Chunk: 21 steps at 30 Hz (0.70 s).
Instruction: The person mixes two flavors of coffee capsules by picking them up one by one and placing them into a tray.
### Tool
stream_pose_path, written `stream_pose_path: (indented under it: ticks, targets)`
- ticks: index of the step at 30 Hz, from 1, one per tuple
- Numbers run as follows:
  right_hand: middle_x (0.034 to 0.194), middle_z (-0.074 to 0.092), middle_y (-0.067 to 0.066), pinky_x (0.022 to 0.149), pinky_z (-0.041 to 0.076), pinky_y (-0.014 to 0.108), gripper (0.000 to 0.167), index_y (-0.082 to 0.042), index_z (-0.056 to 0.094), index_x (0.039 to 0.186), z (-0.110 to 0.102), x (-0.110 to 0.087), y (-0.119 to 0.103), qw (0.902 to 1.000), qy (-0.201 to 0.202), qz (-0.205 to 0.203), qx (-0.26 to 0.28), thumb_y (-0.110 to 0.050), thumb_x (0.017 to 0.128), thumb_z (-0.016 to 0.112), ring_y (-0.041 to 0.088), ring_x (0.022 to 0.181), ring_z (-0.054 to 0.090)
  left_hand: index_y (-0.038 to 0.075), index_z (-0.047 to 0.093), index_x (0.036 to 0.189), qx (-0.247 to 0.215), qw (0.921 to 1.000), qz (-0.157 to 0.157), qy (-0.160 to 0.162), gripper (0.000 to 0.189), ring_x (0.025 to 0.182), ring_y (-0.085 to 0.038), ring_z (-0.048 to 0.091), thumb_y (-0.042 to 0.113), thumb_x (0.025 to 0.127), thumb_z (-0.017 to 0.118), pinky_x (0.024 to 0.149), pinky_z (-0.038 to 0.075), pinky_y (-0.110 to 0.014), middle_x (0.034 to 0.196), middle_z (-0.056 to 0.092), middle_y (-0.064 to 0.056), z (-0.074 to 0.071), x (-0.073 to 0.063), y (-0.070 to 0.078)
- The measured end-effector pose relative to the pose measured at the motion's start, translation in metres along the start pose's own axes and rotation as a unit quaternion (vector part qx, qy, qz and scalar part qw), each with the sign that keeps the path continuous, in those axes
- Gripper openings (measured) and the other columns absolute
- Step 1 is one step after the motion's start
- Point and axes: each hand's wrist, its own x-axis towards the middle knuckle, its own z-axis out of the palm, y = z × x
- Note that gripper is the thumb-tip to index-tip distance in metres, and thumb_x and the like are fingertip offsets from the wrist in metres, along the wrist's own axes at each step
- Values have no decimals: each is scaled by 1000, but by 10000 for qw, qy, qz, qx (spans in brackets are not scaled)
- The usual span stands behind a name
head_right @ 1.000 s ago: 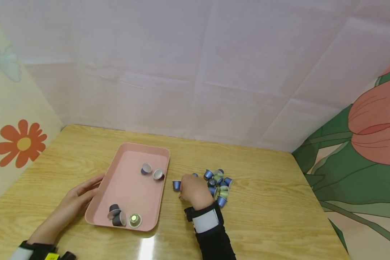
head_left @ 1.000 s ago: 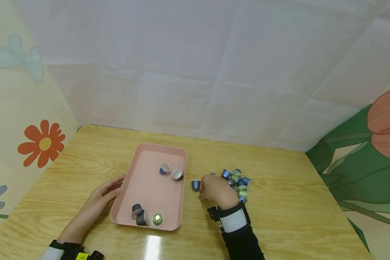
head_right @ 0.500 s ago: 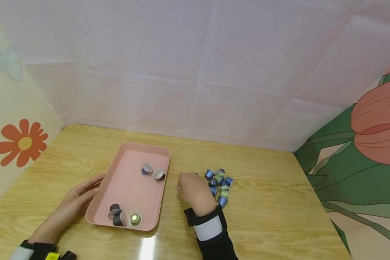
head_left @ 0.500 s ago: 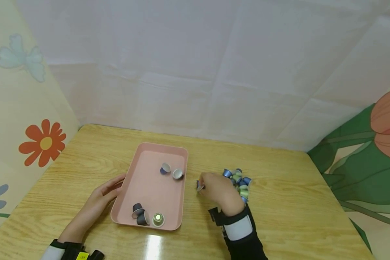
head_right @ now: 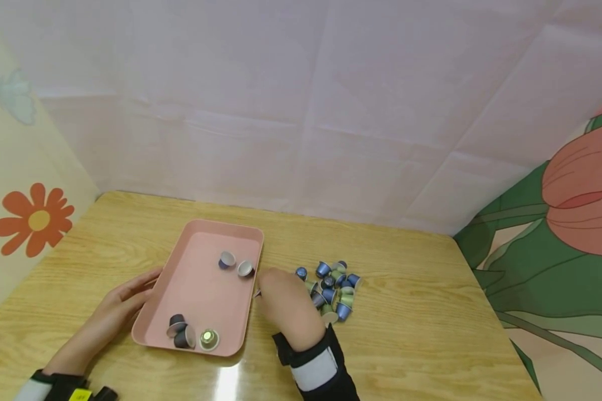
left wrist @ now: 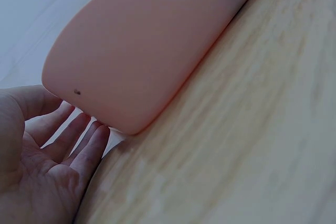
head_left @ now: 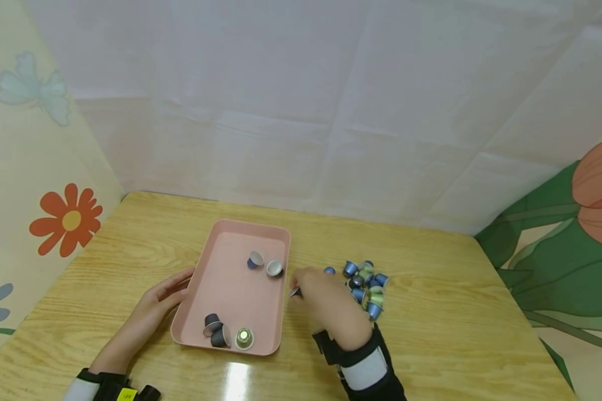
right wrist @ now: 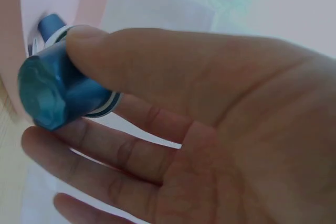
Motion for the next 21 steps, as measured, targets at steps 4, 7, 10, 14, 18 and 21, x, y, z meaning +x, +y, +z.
stream_pose_path:
  ticks: [4,7,10,14,18,21]
  targets:
    - [95,69,3,72,54,31,12,-9,72,97,6,1,-6,9993,136,-344,-61,-14,87,77,16,83,64,-4,38,149,51,10000,-64,12,55,115,10,50,21,104,54,93,43,-12,148,41,-28,-1,-1,0]
    - [97,71,2,72,55,29,16,-10,72,101,11,2,-12,9981,192,-550,-206,-15,87,78,16,86,66,-3,38,149,57,9999,-94,-3,55,115,10,50,22,104,54,93,43,-12,148,41,-27,-1,-2,0]
    - [96,70,0,71,54,28,16,-11,72,101,13,2,-19,9964,226,-731,-358,-16,86,78,15,85,65,-3,38,150,58,9999,-119,-6,55,115,10,50,23,104,54,94,42,-12,148,41,-26,-1,-1,1]
    - [94,69,-1,73,54,29,16,-11,71,100,16,2,-26,9920,275,-1052,-635,-16,86,78,15,84,65,-3,38,150,75,9999,-135,17,55,115,11,50,23,104,54,93,42,-11,148,41,-26,0,1,2]
    - [92,68,-2,74,54,28,16,-11,72,101,21,1,-33,9868,211,-1349,-868,-15,87,78,14,82,63,-3,38,150,58,9999,-141,34,55,114,10,50,23,103,54,93,42,-11,148,41,-27,0,1,2]
    - [91,67,-3,74,53,25,16,-13,73,102,25,0,-39,9832,107,-1499,-1037,-15,86,78,11,81,62,-4,38,149,16,9999,-133,45,55,114,10,51,21,103,55,93,43,-12,147,42,-28,0,0,1]
